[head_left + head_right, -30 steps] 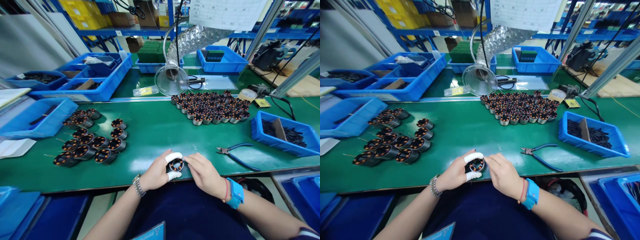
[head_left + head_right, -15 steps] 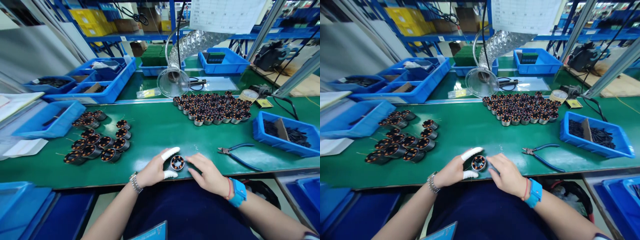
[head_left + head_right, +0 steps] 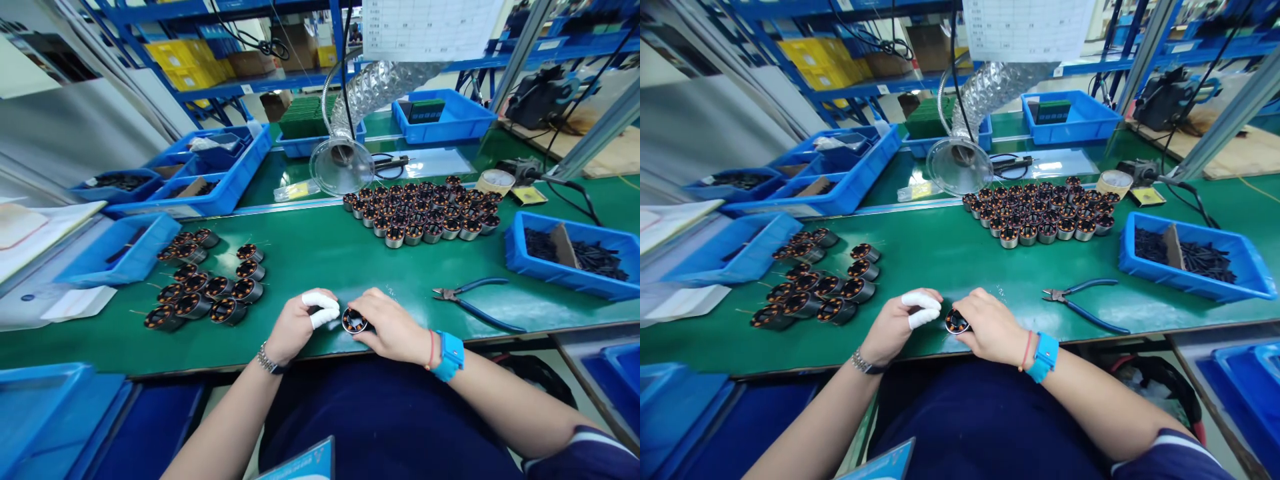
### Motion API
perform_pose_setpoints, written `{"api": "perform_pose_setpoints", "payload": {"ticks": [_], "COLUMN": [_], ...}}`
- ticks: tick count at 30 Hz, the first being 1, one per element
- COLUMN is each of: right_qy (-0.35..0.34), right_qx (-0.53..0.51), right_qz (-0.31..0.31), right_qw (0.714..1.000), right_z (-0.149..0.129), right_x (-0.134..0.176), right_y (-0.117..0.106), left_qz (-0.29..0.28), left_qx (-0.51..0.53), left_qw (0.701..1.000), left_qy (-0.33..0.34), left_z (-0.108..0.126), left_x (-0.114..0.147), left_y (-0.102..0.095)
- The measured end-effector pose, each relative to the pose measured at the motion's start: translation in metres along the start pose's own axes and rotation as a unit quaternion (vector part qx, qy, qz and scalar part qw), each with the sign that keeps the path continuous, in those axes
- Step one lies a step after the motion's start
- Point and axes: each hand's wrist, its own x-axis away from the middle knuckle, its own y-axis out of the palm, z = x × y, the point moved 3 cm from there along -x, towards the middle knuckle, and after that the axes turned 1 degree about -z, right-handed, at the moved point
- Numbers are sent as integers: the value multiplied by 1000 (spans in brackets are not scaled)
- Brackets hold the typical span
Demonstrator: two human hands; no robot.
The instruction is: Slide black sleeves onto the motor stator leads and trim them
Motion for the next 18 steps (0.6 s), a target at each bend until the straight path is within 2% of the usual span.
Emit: {"api": "perform_pose_setpoints", "payload": {"ticks": [3,5,6,8,10,12,14,18], "right_qy": [17,35,42,45,32,17,13,26], "right_qx": [9,18,22,21,11,0,-8,-13], "right_qz": [18,30,35,41,42,41,39,37], "right_qw": [1000,999,998,998,999,999,999,999], "right_z": [-1,-2,-2,-1,0,2,3,4], "right_x": [4,7,9,11,13,14,14,12], "right_y": [2,4,5,7,9,9,9,10], "left_qz": [107,162,168,119,15,-69,-91,-83], "left_qx": [68,48,6,-110,-208,-241,-230,-171], "left_qw": [991,982,982,984,976,965,965,977], "left_qy": [45,80,85,75,64,70,85,101], "left_z": [14,21,23,20,11,0,-6,-7], "left_x": [-10,-11,-10,-4,7,20,28,27], "left_y": [-23,-36,-39,-35,-21,-5,6,13]}}
